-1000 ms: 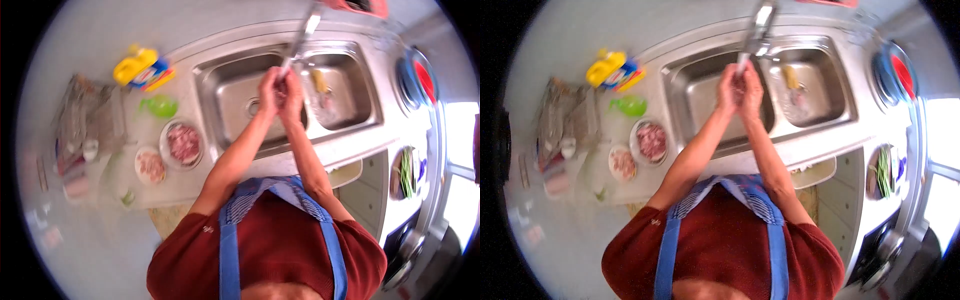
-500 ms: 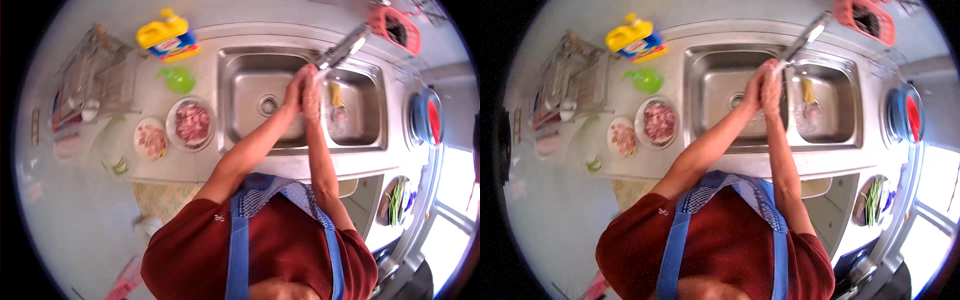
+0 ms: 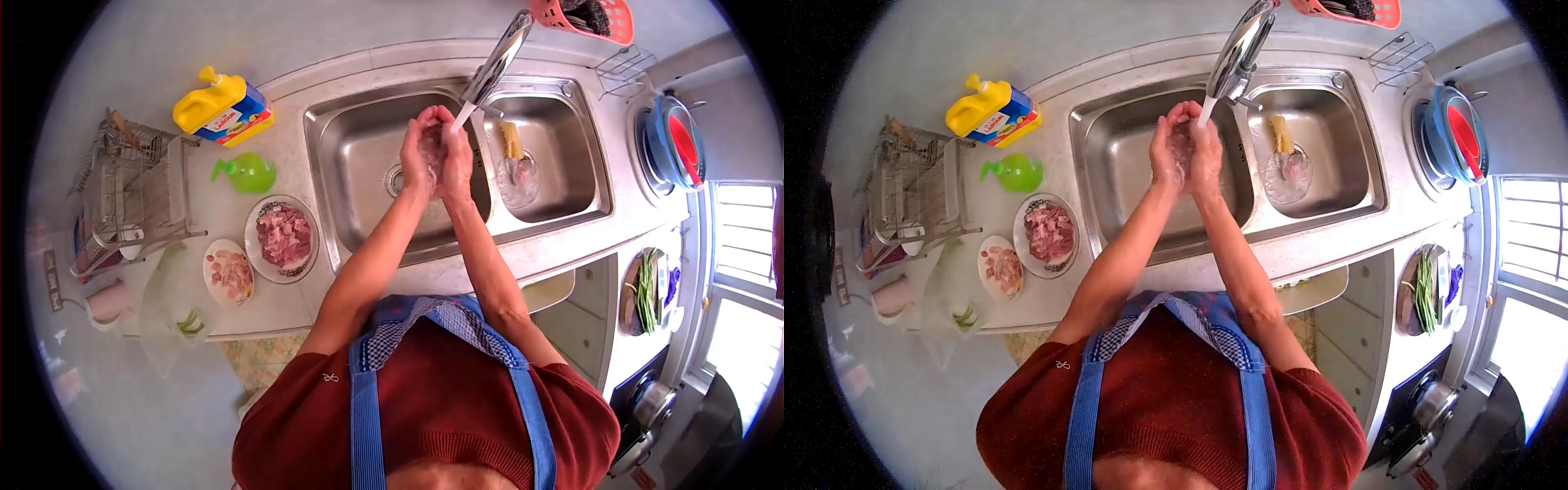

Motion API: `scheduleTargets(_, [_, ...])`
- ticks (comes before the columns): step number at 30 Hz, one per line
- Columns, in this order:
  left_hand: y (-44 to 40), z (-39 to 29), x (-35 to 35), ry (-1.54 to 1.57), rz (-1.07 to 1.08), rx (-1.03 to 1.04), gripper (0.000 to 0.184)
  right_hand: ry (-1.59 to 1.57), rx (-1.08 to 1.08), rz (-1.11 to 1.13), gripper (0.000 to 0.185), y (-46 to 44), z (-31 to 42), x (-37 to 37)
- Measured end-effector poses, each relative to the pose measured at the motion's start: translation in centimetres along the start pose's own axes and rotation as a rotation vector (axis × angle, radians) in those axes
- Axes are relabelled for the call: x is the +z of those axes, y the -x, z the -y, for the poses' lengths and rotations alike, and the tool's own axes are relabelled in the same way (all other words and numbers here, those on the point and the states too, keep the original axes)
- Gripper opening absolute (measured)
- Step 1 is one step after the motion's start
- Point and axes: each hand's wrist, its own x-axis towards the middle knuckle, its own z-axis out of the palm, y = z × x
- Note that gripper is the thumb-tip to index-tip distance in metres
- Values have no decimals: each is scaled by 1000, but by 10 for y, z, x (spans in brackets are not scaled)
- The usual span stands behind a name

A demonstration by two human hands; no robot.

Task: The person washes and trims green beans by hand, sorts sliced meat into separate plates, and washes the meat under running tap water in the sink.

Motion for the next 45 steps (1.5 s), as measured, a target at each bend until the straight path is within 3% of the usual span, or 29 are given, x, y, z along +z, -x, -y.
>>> scheduleTargets(2, [-7,-3,1,-40,-181,-22,37,263,-70,69,33,-6,2,9])
scheduleTargets(6, [-34,11,-36,50,-92,-223,28,811,-179,129,36,-30,2,-2])
scheduleTargets(8, [-28,17,-32,91,28,-44,27,929,-226,154,38,-23,3,-7])
scheduleTargets(10, [-2,10,-29,40,-5,-42,27,983,-286,187,38,3,1,-9])
scheduleTargets(11, [14,10,-36,117,-9,-193,25,1003,-319,203,38,15,-2,-9])
scheduleTargets(13, [22,40,-91,175,38,-120,24,1123,-480,243,34,41,-17,-22])
scheduleTargets(16, [70,12,-69,263,-176,-199,24,1131,-384,416,29,64,-28,-22])
scheduleTargets(18, [100,-12,-67,262,-116,-228,25,1221,-506,515,18,75,-27,-14])
scheduleTargets(21, [120,-50,-72,-5,-334,-330,26,1279,-676,655,16,83,-38,-8])
scheduleTargets(23, [124,-71,-72,30,-354,-385,22,1260,-698,724,16,92,-57,-3])
scheduleTargets(26, [120,-88,-71,-35,-337,-407,22,1200,-804,752,16,98,-54,15])
scheduleTargets(37, [108,-80,-72,2,-200,-416,20,1209,-640,595,11,91,-63,18])
scheduleTargets(40, [105,-67,-79,139,-12,-382,20,1232,-628,588,8,88,-62,15])
scheduleTargets(42, [100,-57,-88,216,193,-344,20,1340,-568,627,7,86,-54,18])
scheduleTargets(43, [98,-53,-90,237,325,-319,20,1298,-642,625,11,85,-45,21])
scheduleTargets(44, [96,-53,-89,260,288,-327,19,1261,-712,616,16,84,-37,22])
scheduleTargets(45, [97,-56,-79,353,82,-408,20,1255,-636,683,21,86,-31,18])
